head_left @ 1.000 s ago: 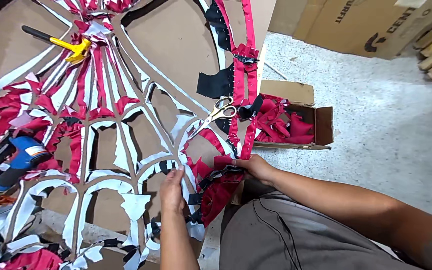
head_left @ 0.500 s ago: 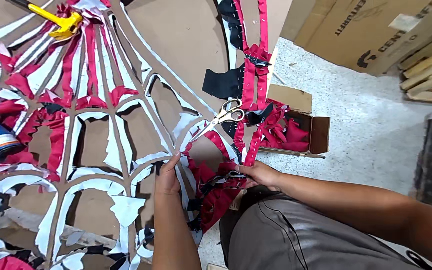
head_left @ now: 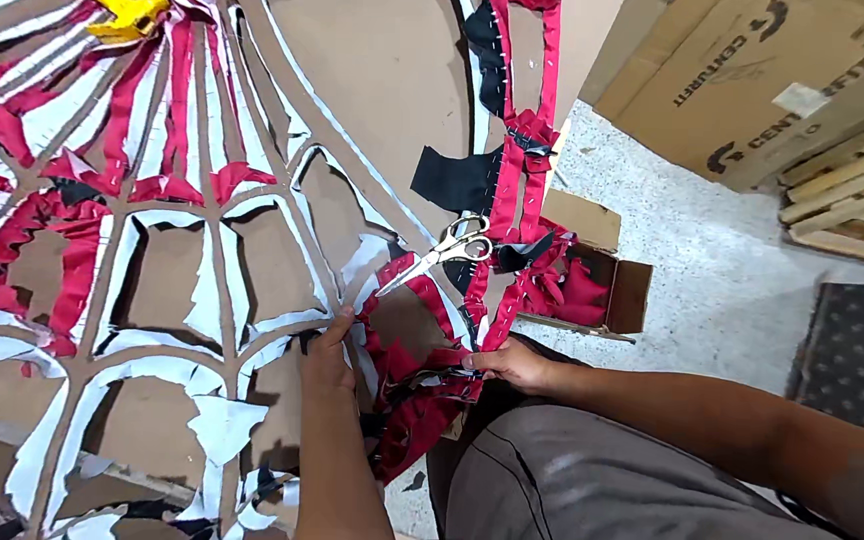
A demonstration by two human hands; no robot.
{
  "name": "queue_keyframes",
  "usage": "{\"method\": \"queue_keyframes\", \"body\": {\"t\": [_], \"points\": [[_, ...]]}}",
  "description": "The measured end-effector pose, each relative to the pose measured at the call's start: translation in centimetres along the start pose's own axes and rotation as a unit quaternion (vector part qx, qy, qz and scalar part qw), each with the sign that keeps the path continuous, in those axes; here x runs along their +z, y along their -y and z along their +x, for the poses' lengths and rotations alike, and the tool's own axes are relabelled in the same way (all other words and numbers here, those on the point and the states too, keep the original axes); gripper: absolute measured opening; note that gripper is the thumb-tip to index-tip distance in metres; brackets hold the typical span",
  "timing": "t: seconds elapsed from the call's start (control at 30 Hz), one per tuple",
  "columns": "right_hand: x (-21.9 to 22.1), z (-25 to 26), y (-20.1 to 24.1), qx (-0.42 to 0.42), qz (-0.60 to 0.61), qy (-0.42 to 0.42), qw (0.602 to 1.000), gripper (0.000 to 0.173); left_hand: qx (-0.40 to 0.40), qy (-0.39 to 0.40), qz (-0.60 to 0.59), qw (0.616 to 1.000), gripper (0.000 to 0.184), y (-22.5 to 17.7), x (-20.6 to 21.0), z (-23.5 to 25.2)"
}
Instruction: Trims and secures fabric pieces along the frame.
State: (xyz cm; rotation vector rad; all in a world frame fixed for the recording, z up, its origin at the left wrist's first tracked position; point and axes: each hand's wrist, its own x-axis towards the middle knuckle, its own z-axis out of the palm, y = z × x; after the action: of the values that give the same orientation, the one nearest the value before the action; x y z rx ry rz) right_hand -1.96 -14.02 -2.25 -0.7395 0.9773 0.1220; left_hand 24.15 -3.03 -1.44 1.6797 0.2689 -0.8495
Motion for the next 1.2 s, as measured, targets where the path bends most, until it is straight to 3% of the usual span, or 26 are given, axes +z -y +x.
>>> {"method": "queue_keyframes", "body": {"t": [0.17, 0.3, 0.4, 0.57, 0.9, 1.0, 1.1, 1.2], "points": [[-0.5, 0.0, -2.0, -0.074, -0.01, 0.017, 0.997, 0.03, -0.012, 0.023, 0.084, 0.996, 0.053, 0.4, -1.3, -0.6], [-0.4, -0.7, -3.2, -0.114, -0.08, 0.031, 0.99, 0.017, -0.04, 0.063, 0.244, 0.967, 0.035, 1.4, -6.5, -4.6], [0.1, -0.5, -4.1, -0.123, -0.085, -0.008, 0.989, 0.023, -0.081, 0.141, 0.32, 0.933, 0.029, 3.5, -9.0, -7.4], [2.5, -0.1, -5.5, -0.188, 0.054, -0.051, 0.979, 0.024, -0.111, 0.202, 0.289, 0.929, 0.027, 3.4, -9.1, -7.5], [2.9, 1.0, -6.9, -0.227, 0.084, -0.088, 0.966, 0.022, -0.105, 0.215, 0.251, 0.938, 0.019, 4.4, -9.3, -6.8], [3.8, 0.7, -7.4, -0.214, 0.104, -0.098, 0.966, 0.029, -0.115, 0.231, 0.258, 0.931, 0.021, 4.1, -9.4, -6.6], [5.6, -0.3, -8.0, -0.181, 0.13, -0.057, 0.973, 0.041, -0.144, 0.268, 0.261, 0.916, 0.023, 3.2, -9.1, -6.5], [6.6, -0.3, -8.4, -0.137, 0.177, -0.006, 0.974, 0.036, -0.167, 0.291, 0.259, 0.906, 0.03, 2.7, -8.7, -6.3]]}}
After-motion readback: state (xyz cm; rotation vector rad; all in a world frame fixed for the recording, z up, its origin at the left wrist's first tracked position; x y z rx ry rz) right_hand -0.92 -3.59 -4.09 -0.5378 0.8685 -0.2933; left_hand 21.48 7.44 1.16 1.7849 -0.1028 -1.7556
